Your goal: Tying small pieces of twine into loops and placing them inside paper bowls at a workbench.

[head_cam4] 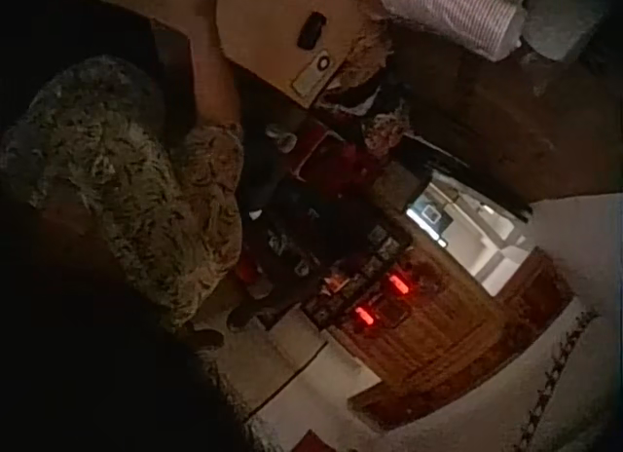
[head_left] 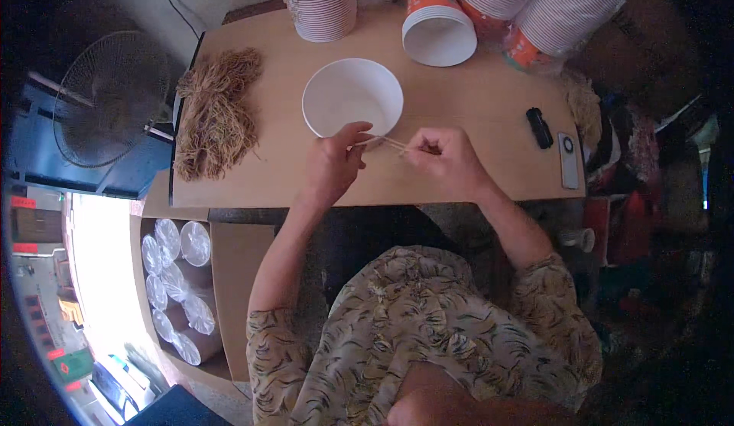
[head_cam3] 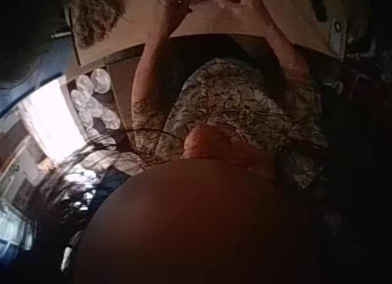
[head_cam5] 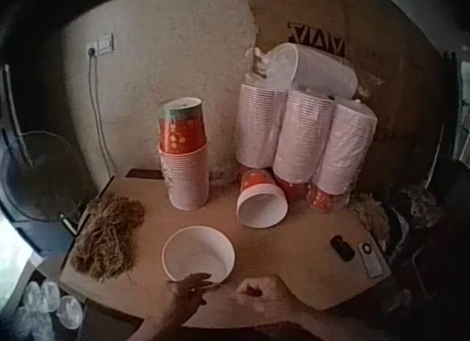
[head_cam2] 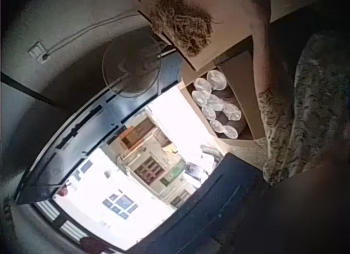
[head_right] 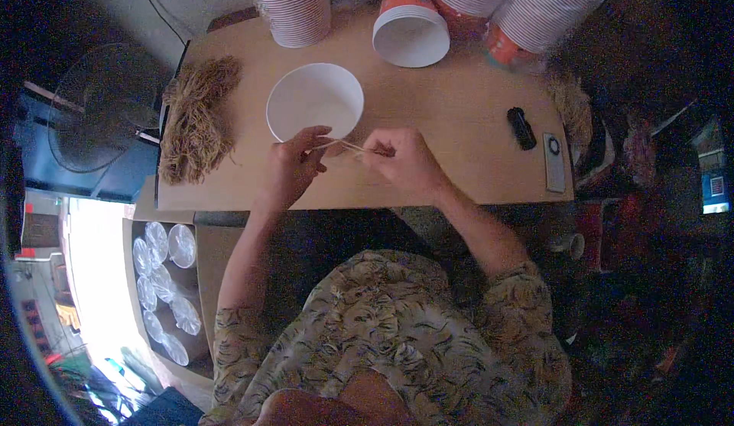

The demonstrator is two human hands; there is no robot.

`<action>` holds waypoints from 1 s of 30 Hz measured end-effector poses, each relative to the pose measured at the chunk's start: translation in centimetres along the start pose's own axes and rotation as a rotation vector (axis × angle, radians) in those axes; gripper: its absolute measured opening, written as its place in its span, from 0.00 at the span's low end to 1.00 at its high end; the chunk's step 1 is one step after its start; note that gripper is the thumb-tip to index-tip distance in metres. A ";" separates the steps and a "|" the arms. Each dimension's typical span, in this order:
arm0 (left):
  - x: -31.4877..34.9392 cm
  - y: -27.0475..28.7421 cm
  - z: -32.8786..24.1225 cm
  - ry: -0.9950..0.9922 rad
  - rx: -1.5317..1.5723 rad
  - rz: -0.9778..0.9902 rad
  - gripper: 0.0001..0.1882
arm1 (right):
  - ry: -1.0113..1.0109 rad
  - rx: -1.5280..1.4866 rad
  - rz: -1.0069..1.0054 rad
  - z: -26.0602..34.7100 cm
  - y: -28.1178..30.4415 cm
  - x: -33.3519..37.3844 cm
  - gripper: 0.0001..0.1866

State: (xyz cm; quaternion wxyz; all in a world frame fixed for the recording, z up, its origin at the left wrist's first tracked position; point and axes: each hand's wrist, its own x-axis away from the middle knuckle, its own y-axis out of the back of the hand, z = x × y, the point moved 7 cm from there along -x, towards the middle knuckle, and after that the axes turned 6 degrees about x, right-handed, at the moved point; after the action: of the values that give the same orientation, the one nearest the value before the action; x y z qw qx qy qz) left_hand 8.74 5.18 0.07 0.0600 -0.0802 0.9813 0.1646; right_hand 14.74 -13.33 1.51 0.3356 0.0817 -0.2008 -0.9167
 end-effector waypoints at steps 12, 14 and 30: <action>0.2 1.1 -4.6 0.122 0.357 0.326 0.17 | -0.216 -0.453 0.549 3.6 -1.9 -3.4 0.08; 0.2 -0.4 -3.7 0.225 0.460 0.501 0.15 | -0.239 -0.430 0.528 4.0 -2.0 -3.4 0.08; -0.1 -1.1 -1.3 0.321 0.602 0.496 0.13 | 0.113 -0.102 0.058 3.1 1.1 -1.4 0.12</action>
State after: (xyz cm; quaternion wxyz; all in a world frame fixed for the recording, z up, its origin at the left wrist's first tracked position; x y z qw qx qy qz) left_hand 8.92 3.72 0.94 -0.1143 0.1550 0.9720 -0.1347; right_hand 15.52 -12.23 4.85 0.3767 0.1103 -0.1369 -0.9095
